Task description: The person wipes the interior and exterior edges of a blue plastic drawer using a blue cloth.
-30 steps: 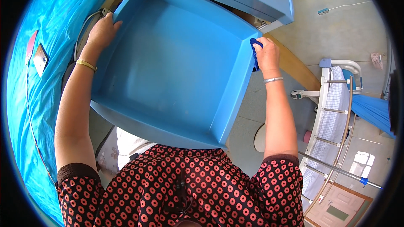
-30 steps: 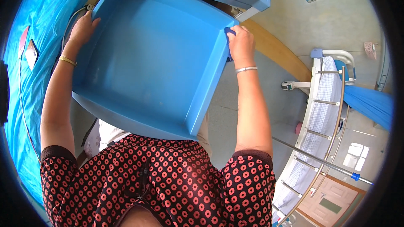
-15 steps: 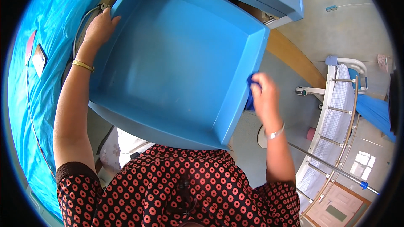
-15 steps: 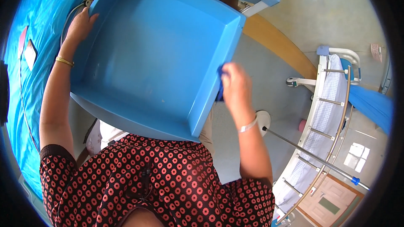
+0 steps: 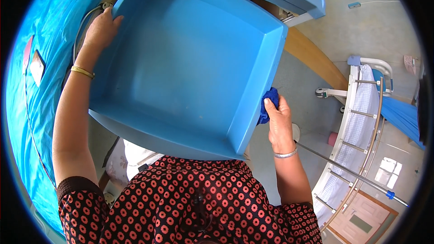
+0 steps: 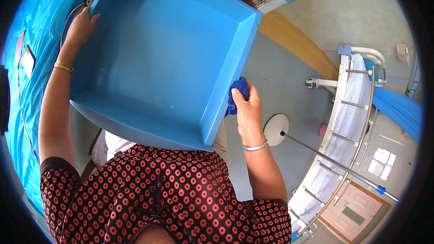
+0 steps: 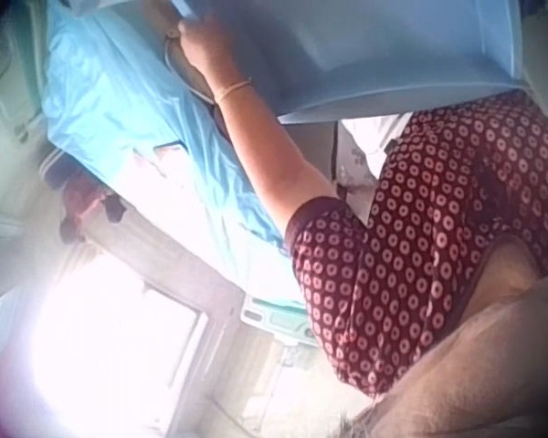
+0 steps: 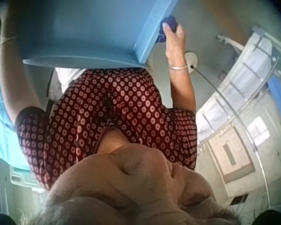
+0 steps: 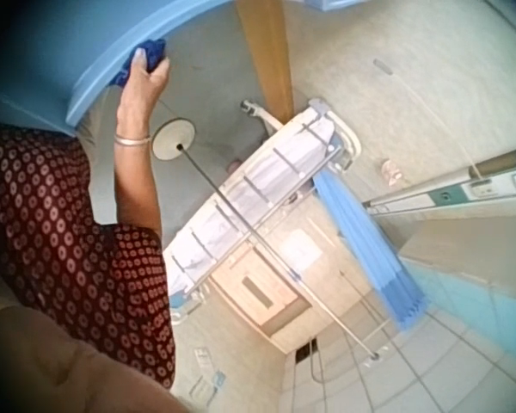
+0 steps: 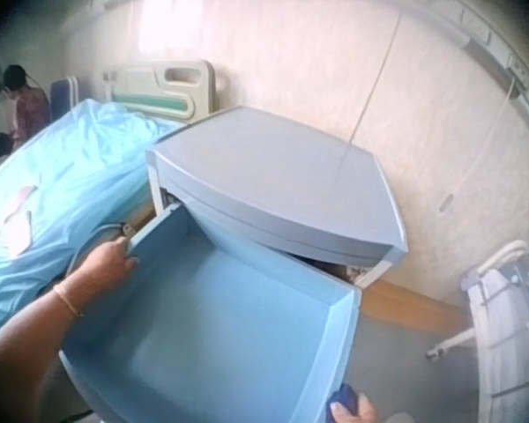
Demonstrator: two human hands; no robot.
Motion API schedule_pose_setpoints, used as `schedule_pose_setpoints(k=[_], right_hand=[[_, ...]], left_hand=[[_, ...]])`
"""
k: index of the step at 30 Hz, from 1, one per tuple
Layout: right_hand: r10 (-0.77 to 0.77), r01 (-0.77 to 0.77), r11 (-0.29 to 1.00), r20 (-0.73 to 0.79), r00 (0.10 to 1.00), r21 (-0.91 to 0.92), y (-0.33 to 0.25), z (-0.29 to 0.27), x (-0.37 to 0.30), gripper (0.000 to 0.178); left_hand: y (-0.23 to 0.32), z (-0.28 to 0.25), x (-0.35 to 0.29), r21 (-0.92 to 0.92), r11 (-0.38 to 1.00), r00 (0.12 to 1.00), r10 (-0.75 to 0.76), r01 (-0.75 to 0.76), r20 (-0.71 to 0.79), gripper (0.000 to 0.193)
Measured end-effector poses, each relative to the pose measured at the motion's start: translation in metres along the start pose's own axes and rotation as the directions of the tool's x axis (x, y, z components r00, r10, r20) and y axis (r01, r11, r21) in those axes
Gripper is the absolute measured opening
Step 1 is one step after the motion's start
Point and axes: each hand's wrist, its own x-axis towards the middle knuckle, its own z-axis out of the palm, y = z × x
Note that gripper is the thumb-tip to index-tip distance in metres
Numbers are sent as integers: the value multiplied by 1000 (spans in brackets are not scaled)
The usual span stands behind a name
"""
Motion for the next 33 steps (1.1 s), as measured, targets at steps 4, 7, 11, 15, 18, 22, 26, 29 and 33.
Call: schedule_pose_setpoints(k=[4,7,11,15,18,22,26,29,33], right_hand=[[-43,40,998,-52,998,-54,-14,4,23,29],[-117,104,987,-108,987,-125,-33,6,74,23],[-154,120,969,-146,977,-218,-53,15,113,24],[-141,119,976,-109,984,-183,-36,23,72,28],[-133,106,976,-133,982,-192,-10,26,8,29],[-81,76,995,-91,993,-58,-5,21,-9,30],[-111,99,981,-66,992,-164,-32,23,53,28],[-152,127,978,-148,977,-166,-52,20,113,28],[-70,62,996,-124,990,-65,-53,17,126,29]], left_hand=[[2,1,0,-5,1000,1000,-1,1,-13,38],[-2,1,7,-6,1000,1000,24,-24,-11,39],[-8,6,11,28,998,998,57,-57,-10,39],[-6,5,5,38,999,1000,19,-19,-6,37],[-1,1,0,5,1000,1000,17,-17,-13,36],[4,-4,1,-68,998,1000,-13,15,27,43],[-3,-2,1,-18,1000,1000,-23,24,20,37],[3,-1,3,-6,1000,1000,4,-4,7,37],[6,-2,4,-26,999,1000,29,-29,3,36]])
